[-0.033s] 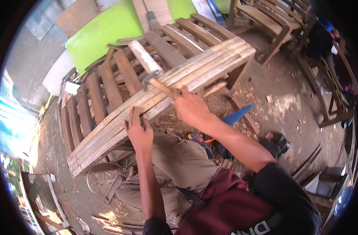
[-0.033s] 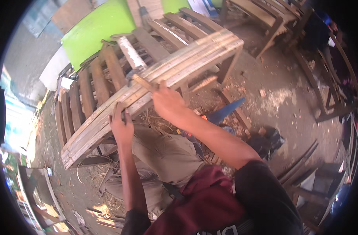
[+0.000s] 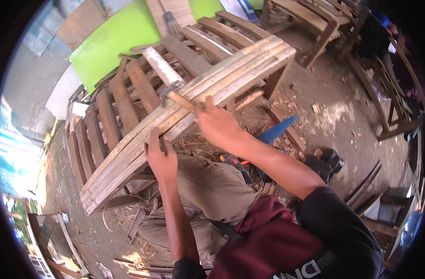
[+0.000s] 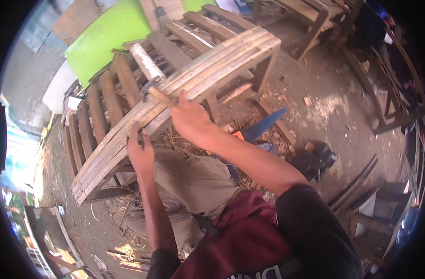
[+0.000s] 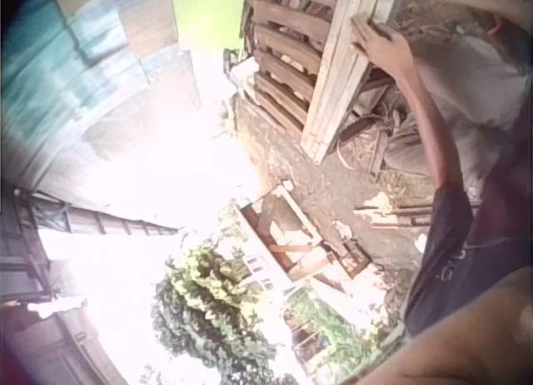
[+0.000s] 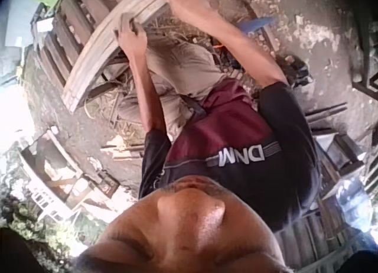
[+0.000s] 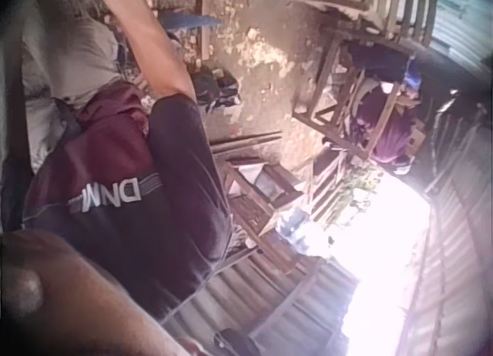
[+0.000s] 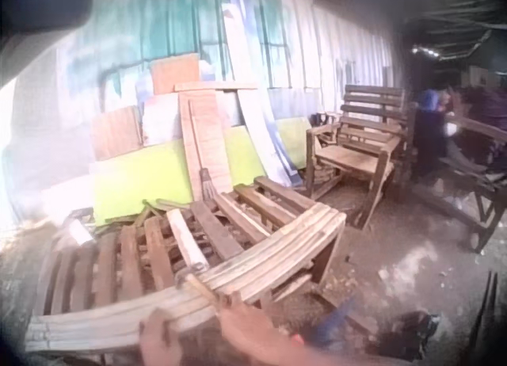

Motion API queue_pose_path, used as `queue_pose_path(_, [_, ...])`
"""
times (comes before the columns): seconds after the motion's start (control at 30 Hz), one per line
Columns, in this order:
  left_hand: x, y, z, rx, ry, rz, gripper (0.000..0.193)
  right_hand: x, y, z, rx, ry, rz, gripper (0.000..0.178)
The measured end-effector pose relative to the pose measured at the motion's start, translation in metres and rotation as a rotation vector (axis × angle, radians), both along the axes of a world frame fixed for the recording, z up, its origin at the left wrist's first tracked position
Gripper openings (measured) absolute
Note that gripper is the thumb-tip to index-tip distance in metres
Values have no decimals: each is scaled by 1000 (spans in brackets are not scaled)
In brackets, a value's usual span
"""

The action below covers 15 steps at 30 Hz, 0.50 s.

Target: The person sits on the ground and repeatedly hammers nails into a wooden pallet. They pick up nails from a plastic bag, place them on the pallet, and strike them with a hammer. The person continues this process across multiple nails.

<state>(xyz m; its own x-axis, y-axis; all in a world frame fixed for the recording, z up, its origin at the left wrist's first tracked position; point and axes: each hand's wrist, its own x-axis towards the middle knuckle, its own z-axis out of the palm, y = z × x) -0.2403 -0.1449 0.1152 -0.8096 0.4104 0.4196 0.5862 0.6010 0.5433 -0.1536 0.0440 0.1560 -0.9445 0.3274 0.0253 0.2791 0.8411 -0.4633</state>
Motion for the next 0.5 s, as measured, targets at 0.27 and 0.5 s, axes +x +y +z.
queue_pose_path(0.27, [78,55,-4,393,-416,-256,19,81,60,-30,80,629,-132,34])
queue_pose_path(0.5, [150,122,-33,-90,-674,-795,17,312,139,-274,-259,-164,-657,14])
